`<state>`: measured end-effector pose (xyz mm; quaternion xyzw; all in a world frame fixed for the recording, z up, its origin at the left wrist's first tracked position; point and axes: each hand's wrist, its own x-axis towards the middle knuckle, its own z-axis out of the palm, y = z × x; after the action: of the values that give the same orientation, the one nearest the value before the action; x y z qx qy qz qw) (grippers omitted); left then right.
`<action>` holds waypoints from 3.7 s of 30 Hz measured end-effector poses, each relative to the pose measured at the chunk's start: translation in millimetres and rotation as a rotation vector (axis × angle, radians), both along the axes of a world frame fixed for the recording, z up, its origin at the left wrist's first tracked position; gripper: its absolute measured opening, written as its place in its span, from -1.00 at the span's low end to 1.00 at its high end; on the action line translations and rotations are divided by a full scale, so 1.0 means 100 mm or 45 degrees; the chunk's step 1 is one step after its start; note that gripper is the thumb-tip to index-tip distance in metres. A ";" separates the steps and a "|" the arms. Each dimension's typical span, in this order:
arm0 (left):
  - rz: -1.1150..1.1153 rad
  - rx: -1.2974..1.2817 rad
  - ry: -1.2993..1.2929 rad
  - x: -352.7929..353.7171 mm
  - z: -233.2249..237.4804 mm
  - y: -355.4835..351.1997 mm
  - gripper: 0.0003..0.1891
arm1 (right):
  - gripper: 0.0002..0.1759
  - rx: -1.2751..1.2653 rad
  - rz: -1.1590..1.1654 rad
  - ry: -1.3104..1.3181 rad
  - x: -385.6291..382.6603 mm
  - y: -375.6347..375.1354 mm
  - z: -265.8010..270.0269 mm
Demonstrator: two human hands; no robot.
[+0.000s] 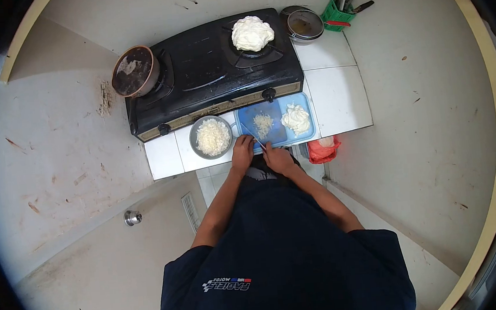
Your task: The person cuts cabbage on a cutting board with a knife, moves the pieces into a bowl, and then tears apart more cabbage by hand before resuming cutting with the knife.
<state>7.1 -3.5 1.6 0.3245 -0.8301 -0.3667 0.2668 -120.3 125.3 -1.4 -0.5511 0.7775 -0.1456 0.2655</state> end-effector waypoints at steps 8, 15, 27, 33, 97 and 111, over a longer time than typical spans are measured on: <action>0.035 0.047 -0.014 0.00 -0.06 0.01 -0.91 | -0.59 0.146 0.002 -0.019 -0.08 0.17 0.11; 0.039 0.114 -0.010 0.00 -0.03 0.03 -0.89 | -0.59 -0.003 -0.053 -0.025 -0.12 0.15 0.07; 0.037 0.055 -0.016 -0.01 -0.05 0.01 -0.90 | -0.63 0.036 -0.014 -0.078 -0.05 0.19 0.12; 0.029 0.041 -0.061 -0.01 -0.02 0.01 -0.90 | -0.63 0.030 -0.004 -0.074 -0.03 0.19 0.12; 0.016 -0.023 -0.108 -0.02 -0.01 0.02 -0.92 | -0.54 0.036 0.007 0.011 0.01 0.02 0.06; 0.051 0.030 -0.080 -0.03 0.00 0.05 -0.95 | -0.61 0.047 -0.082 -0.003 -0.04 0.28 0.03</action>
<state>4.1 1.1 1.2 0.3555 -0.8269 -0.3607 0.2442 -123.9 153.7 2.0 -0.5207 0.7970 -0.1403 0.2718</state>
